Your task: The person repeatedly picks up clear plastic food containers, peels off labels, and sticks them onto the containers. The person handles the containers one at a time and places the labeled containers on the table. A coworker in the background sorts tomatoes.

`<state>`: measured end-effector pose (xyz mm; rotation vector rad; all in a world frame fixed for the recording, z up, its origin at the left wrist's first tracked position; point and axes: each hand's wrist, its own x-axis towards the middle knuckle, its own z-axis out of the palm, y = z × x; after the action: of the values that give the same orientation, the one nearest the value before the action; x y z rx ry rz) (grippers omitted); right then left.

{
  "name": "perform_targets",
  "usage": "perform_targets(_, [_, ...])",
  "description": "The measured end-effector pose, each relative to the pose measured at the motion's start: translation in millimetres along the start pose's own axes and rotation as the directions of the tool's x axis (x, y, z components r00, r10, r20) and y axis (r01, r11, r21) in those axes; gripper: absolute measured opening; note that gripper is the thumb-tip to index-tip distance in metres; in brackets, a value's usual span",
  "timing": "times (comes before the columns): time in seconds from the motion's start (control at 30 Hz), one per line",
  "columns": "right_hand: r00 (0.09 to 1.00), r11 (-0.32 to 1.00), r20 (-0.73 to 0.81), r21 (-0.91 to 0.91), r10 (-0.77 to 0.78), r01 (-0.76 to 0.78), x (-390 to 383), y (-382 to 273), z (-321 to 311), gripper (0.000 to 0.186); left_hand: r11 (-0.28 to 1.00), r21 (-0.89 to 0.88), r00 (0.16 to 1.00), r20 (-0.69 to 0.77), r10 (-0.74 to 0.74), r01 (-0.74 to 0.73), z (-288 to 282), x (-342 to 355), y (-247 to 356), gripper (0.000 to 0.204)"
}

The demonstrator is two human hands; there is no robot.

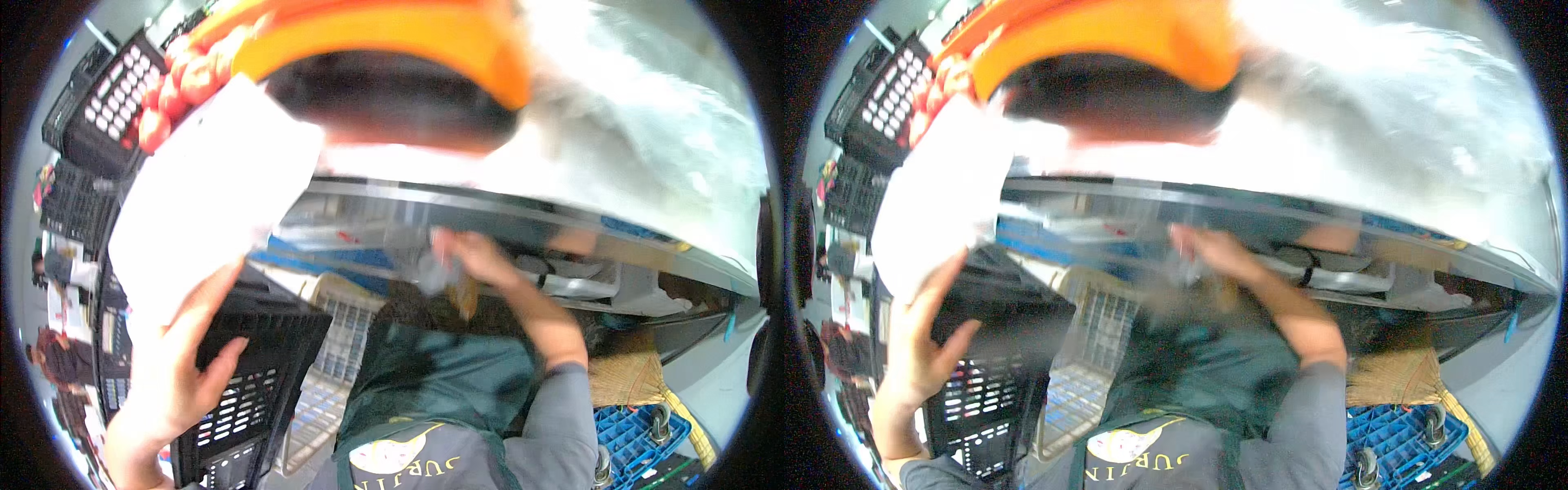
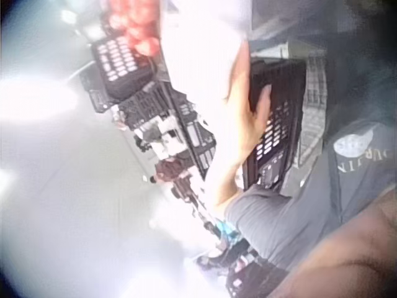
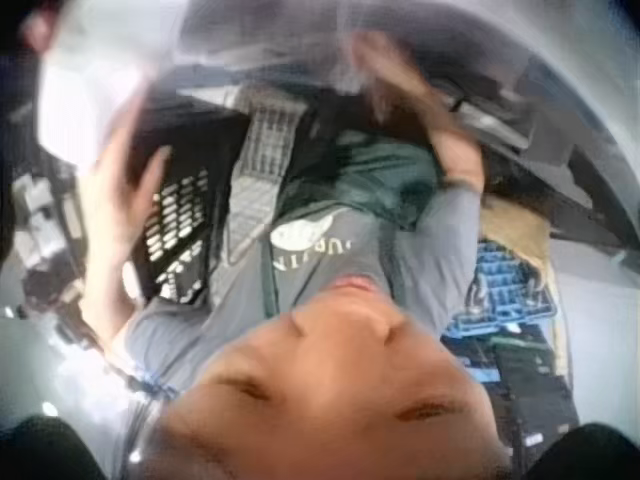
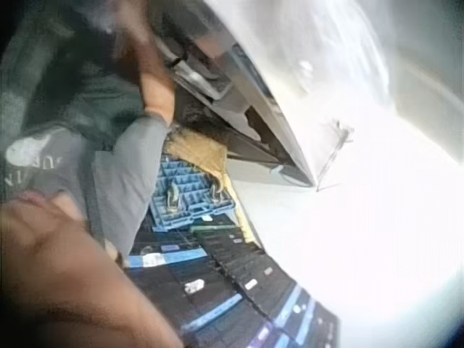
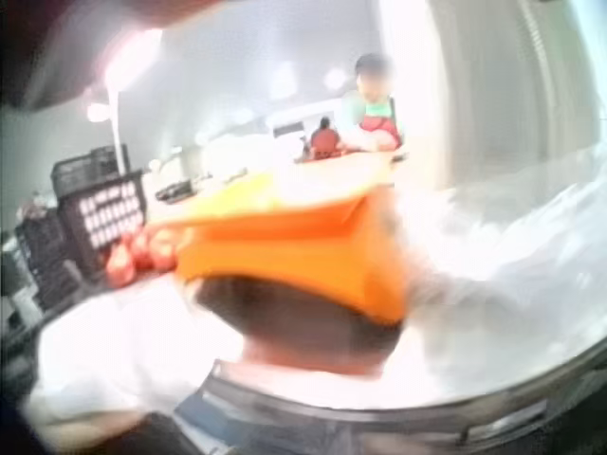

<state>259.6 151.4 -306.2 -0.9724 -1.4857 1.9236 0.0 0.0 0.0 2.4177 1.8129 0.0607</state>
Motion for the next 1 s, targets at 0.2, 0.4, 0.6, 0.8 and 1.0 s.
perform_targets(0.2, [0.793, 0.828, 0.267, 0.035, -0.548, 0.56, -172.6, -133.0, 26.8, 0.015, 0.995, 0.094, 1.0, 0.015, 0.028, -0.029, -25.2, -17.2, 9.3, 0.071])
perform_targets(0.4, [0.413, 0.427, 0.164, 0.577, -0.896, 0.697, -277.9, -276.7, 12.7, 0.009, 0.976, 0.072, 0.976, -0.057, 0.21, -0.205, -26.4, -22.8, -4.2, 0.062])
perform_targets(0.6, [0.251, 0.239, -0.102, 0.116, -0.963, 0.964, -405.7, -430.5, 7.8, 0.028, 0.975, -0.049, 0.974, -0.071, 0.213, -0.217, -32.4, -21.7, 1.1, 0.05])
perform_targets(0.8, [0.052, 0.399, -0.474, -0.671, -0.879, 0.624, -493.4, -634.7, -44.1, 0.022, 0.922, -0.208, 0.944, -0.12, 0.308, -0.327, -23.5, 1.9, -9.5, 0.035])
perform_targets(1.0, [-0.126, 0.614, -0.671, -0.727, -0.731, 0.307, -456.1, -759.2, -150.2, 0.009, 0.916, -0.4, 0.93, -0.344, -0.129, -0.02, -102.5, 0.6, -0.2, 0.022])
